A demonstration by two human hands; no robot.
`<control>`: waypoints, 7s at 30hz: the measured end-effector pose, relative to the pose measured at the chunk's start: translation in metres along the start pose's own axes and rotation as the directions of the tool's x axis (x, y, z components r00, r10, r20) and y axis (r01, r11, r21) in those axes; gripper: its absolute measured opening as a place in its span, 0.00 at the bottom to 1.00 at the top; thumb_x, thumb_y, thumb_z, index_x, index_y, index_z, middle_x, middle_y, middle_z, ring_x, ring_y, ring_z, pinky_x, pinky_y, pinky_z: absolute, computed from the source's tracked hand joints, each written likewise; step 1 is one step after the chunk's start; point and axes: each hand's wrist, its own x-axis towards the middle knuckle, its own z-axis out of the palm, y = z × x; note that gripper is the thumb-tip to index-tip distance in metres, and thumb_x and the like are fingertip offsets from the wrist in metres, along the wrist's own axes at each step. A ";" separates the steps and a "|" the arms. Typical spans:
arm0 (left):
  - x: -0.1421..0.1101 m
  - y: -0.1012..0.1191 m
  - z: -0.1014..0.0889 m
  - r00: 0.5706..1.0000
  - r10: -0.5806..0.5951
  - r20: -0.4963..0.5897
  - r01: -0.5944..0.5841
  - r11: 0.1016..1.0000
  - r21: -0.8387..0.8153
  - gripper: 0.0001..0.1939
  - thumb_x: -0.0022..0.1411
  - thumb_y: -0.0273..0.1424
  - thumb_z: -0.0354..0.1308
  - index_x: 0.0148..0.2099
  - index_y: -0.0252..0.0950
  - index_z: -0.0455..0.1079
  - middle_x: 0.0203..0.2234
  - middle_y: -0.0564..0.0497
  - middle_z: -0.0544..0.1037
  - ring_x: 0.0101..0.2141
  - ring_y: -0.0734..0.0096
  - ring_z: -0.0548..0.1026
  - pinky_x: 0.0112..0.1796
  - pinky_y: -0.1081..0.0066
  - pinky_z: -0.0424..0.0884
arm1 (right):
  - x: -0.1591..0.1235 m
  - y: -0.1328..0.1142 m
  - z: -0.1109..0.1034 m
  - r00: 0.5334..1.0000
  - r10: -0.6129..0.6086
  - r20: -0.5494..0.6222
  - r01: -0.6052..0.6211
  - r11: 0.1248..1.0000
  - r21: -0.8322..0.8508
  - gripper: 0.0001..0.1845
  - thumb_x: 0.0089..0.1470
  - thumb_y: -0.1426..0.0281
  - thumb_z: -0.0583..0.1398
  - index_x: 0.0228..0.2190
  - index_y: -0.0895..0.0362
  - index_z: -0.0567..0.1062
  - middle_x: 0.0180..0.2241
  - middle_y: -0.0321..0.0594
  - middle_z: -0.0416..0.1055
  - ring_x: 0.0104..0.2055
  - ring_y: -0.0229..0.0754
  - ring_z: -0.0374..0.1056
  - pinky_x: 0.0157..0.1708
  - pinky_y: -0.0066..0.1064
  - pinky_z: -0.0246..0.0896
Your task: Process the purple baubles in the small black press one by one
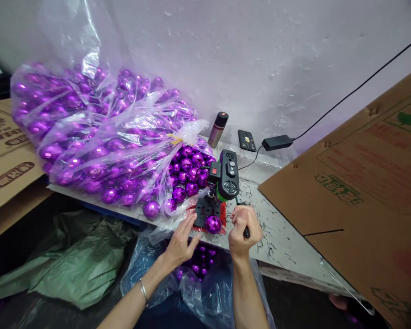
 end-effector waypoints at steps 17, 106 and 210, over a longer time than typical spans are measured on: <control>0.116 -0.058 -0.064 0.839 -0.534 0.110 0.544 0.833 -0.105 0.34 0.63 0.45 0.65 0.66 0.38 0.65 0.50 0.41 0.80 0.44 0.55 0.82 0.43 0.60 0.79 | -0.010 0.007 -0.003 0.997 -0.069 0.044 0.069 0.997 -0.018 0.17 0.64 0.79 0.52 0.24 0.54 0.65 0.24 0.33 0.65 0.28 0.36 0.65 0.30 0.32 0.59; 0.003 -0.004 0.020 0.976 0.169 0.138 -0.167 0.986 -0.030 0.33 0.70 0.41 0.59 0.71 0.38 0.54 0.61 0.35 0.74 0.62 0.51 0.73 0.63 0.45 0.66 | -0.004 -0.005 0.001 0.998 0.056 -0.004 -0.056 0.998 -0.021 0.18 0.67 0.75 0.52 0.24 0.54 0.65 0.24 0.33 0.64 0.29 0.36 0.64 0.31 0.31 0.57; 0.061 -0.024 0.044 0.986 -0.164 0.039 0.166 0.984 -0.069 0.30 0.61 0.45 0.69 0.60 0.38 0.69 0.50 0.41 0.81 0.51 0.51 0.80 0.53 0.51 0.76 | 0.008 -0.008 0.002 0.996 0.094 0.007 -0.094 0.996 -0.012 0.19 0.68 0.72 0.51 0.23 0.54 0.63 0.23 0.31 0.60 0.27 0.35 0.61 0.29 0.31 0.56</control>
